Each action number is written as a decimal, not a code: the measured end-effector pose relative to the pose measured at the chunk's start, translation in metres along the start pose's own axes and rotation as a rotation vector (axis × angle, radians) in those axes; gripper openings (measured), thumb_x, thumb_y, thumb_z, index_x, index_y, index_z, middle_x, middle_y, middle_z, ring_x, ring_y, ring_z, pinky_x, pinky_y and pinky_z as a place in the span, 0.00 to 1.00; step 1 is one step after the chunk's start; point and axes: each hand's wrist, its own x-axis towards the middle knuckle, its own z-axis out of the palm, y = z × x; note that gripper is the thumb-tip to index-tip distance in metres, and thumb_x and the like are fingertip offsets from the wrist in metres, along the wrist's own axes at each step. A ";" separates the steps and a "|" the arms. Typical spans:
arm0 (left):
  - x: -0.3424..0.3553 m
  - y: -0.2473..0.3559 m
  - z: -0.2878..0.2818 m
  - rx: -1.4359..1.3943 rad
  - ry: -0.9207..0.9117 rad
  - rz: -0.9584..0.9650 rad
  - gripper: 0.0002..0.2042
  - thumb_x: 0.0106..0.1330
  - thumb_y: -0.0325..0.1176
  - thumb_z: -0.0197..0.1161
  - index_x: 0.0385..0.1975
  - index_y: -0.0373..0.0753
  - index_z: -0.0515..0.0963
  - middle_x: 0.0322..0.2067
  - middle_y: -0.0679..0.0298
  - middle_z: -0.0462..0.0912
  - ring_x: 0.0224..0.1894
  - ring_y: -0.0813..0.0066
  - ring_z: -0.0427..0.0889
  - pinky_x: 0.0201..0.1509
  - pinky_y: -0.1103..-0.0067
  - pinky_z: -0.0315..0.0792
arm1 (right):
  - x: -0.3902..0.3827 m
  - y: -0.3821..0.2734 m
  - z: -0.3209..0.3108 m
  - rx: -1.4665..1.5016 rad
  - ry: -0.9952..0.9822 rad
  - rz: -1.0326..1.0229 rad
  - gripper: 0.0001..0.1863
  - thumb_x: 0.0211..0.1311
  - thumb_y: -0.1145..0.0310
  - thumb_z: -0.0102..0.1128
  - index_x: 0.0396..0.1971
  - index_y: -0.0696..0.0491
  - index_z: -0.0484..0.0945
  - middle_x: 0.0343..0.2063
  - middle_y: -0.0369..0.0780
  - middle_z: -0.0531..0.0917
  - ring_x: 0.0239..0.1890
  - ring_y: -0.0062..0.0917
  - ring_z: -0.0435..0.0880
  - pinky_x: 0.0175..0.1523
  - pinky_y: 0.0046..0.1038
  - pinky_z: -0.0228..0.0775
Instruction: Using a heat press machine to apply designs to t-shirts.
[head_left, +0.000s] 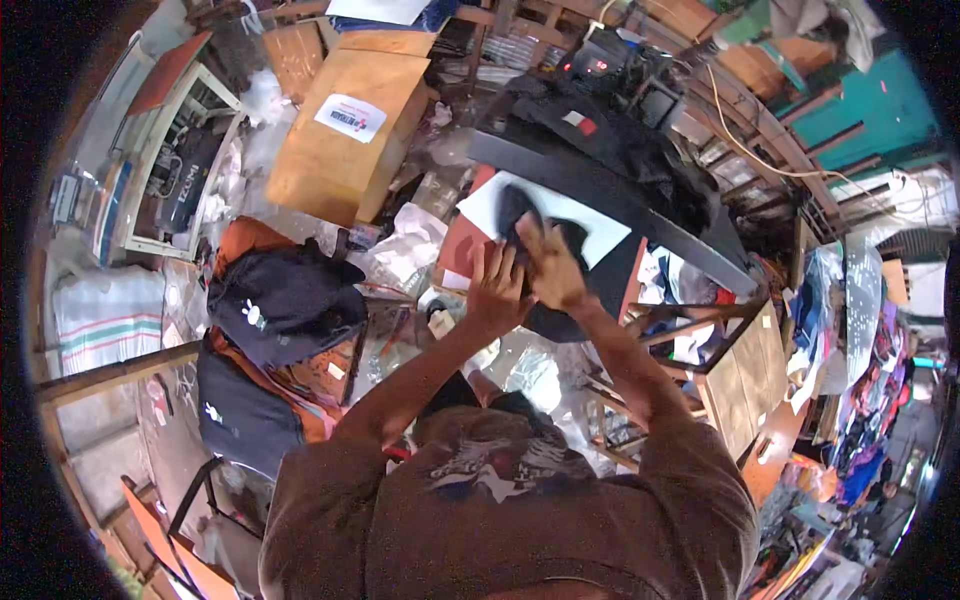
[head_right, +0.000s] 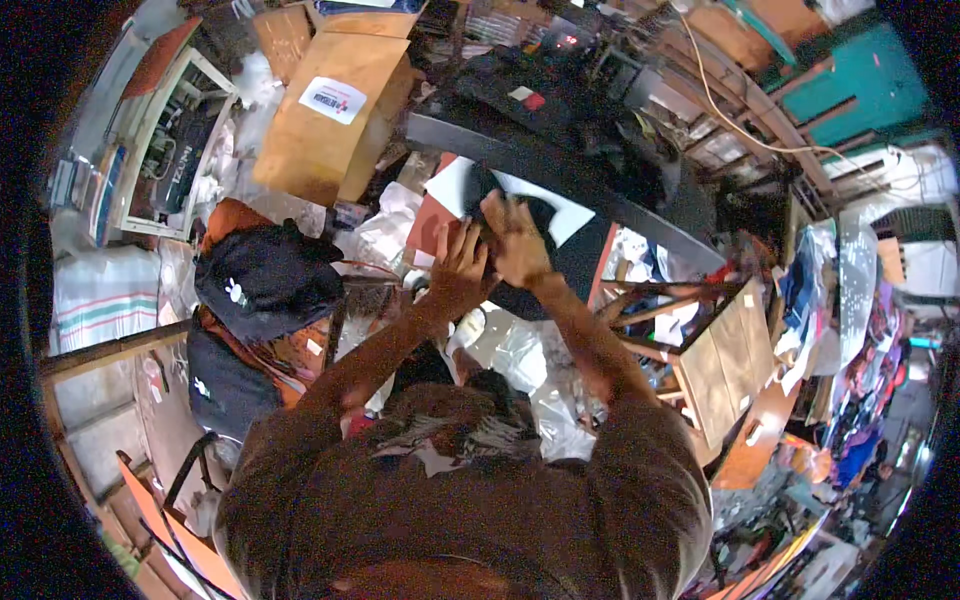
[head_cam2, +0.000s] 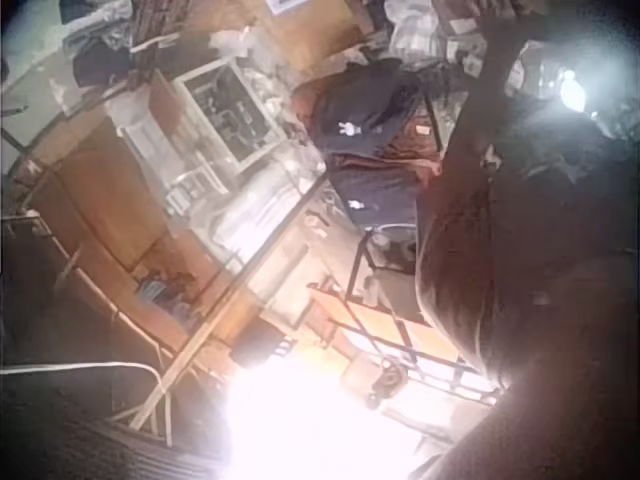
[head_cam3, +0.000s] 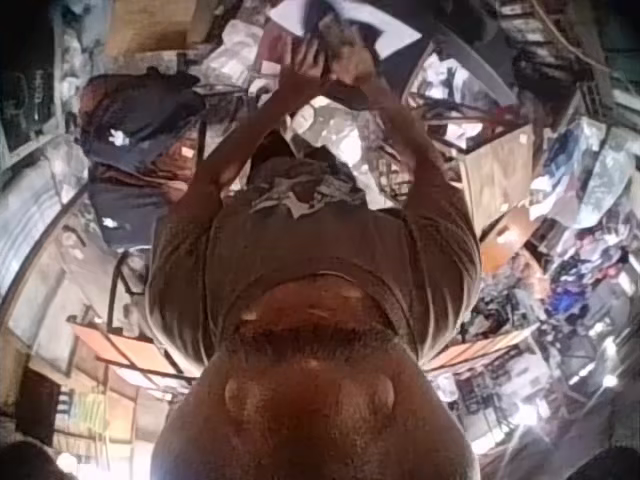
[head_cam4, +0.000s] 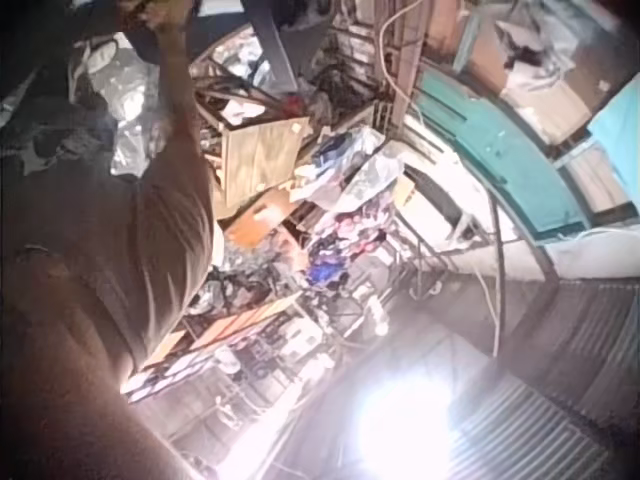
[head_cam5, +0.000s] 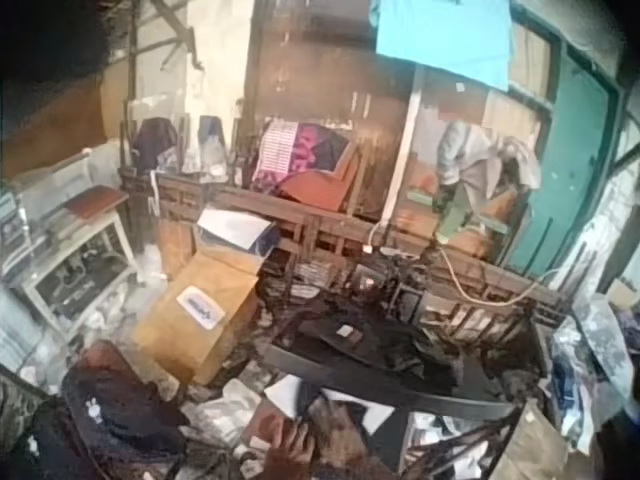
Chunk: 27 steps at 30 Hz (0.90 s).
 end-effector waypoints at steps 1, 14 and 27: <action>-0.001 0.002 -0.001 0.026 -0.059 -0.049 0.41 0.63 0.56 0.66 0.69 0.32 0.69 0.72 0.46 0.65 0.77 0.47 0.60 0.81 0.44 0.44 | 0.006 0.004 -0.004 0.053 -0.045 -0.034 0.29 0.72 0.64 0.56 0.71 0.53 0.68 0.64 0.50 0.75 0.62 0.42 0.78 0.65 0.42 0.72; -0.006 0.006 -0.021 0.089 -0.237 -0.126 0.38 0.68 0.56 0.64 0.72 0.38 0.68 0.73 0.51 0.66 0.80 0.53 0.54 0.82 0.44 0.43 | 0.047 0.055 0.031 0.470 -0.465 0.031 0.25 0.73 0.58 0.57 0.63 0.55 0.72 0.57 0.48 0.77 0.58 0.40 0.80 0.62 0.44 0.74; -0.009 0.018 -0.031 0.017 -0.198 -0.181 0.34 0.69 0.52 0.65 0.70 0.39 0.71 0.76 0.47 0.60 0.81 0.48 0.49 0.82 0.47 0.41 | 0.018 0.050 0.029 0.288 0.036 -0.242 0.24 0.74 0.52 0.58 0.54 0.58 0.77 0.48 0.48 0.81 0.50 0.42 0.83 0.57 0.47 0.76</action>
